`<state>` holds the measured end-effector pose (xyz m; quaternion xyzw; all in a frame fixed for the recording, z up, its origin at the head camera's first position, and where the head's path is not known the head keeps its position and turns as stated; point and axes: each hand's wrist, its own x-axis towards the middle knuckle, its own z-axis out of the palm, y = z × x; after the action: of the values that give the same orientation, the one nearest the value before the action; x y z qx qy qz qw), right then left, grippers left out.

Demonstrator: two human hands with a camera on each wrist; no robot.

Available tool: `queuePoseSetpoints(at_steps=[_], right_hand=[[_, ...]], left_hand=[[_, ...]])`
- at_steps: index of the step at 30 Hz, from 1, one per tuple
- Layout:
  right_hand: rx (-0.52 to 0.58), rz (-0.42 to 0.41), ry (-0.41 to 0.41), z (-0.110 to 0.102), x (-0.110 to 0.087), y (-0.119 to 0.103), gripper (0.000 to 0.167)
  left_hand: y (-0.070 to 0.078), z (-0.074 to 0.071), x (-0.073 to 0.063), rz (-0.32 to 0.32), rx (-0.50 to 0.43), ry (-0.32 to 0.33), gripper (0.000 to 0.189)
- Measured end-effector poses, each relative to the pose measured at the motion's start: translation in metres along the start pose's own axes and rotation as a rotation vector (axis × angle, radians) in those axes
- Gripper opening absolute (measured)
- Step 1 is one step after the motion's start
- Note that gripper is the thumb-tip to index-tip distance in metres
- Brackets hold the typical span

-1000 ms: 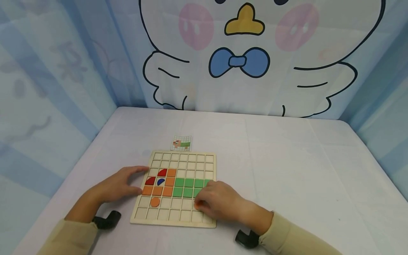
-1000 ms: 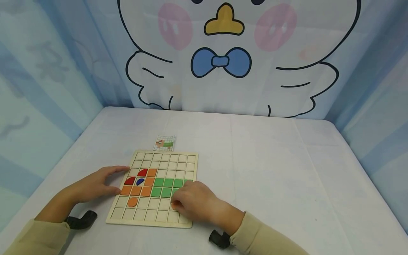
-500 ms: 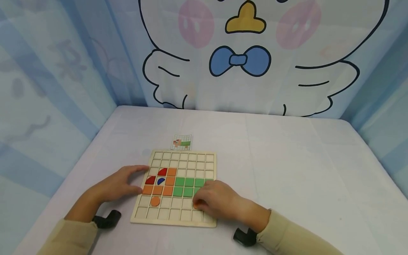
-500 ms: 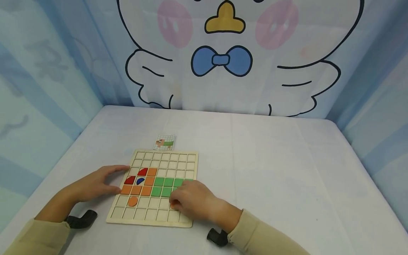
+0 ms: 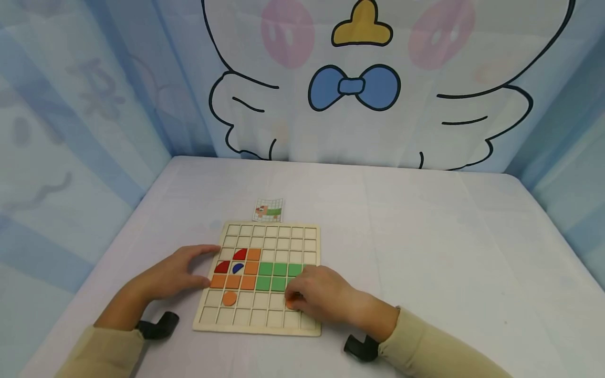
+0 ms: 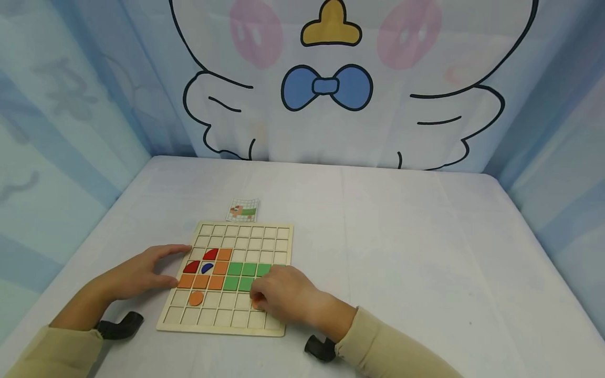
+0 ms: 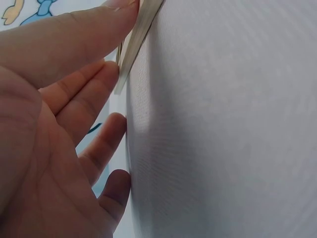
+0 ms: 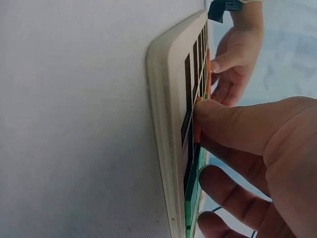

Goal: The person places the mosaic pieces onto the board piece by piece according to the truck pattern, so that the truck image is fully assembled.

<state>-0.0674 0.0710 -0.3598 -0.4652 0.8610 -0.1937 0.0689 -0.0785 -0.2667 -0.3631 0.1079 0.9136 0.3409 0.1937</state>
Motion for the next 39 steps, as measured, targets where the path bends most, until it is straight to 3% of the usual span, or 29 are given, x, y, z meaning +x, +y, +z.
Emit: queuePoseSetpoints(at_steps=[6, 16, 28, 39], right_hand=[[0.005, -0.032, 0.024, 0.0038, -0.0024, -0.0019, 0.003], [-0.038, -0.082, 0.055, 0.0025, -0.0042, -0.0011, 0.004], [-0.001, -0.056, -0.046, 0.0014, -0.0026, -0.0023, 0.011], [0.005, -0.066, -0.041, 0.0006, -0.0021, -0.0033, 0.012]], left_hand=[[0.0012, -0.0002, -0.0012, -0.034, -0.001, -0.007, 0.075], [0.0012, 0.0004, -0.0008, -0.013, -0.010, 0.001, 0.074], [0.0012, 0.0020, -0.0018, -0.010, -0.009, 0.007, 0.073], [0.0034, 0.0007, -0.0010, -0.023, -0.004, 0.005, 0.073]])
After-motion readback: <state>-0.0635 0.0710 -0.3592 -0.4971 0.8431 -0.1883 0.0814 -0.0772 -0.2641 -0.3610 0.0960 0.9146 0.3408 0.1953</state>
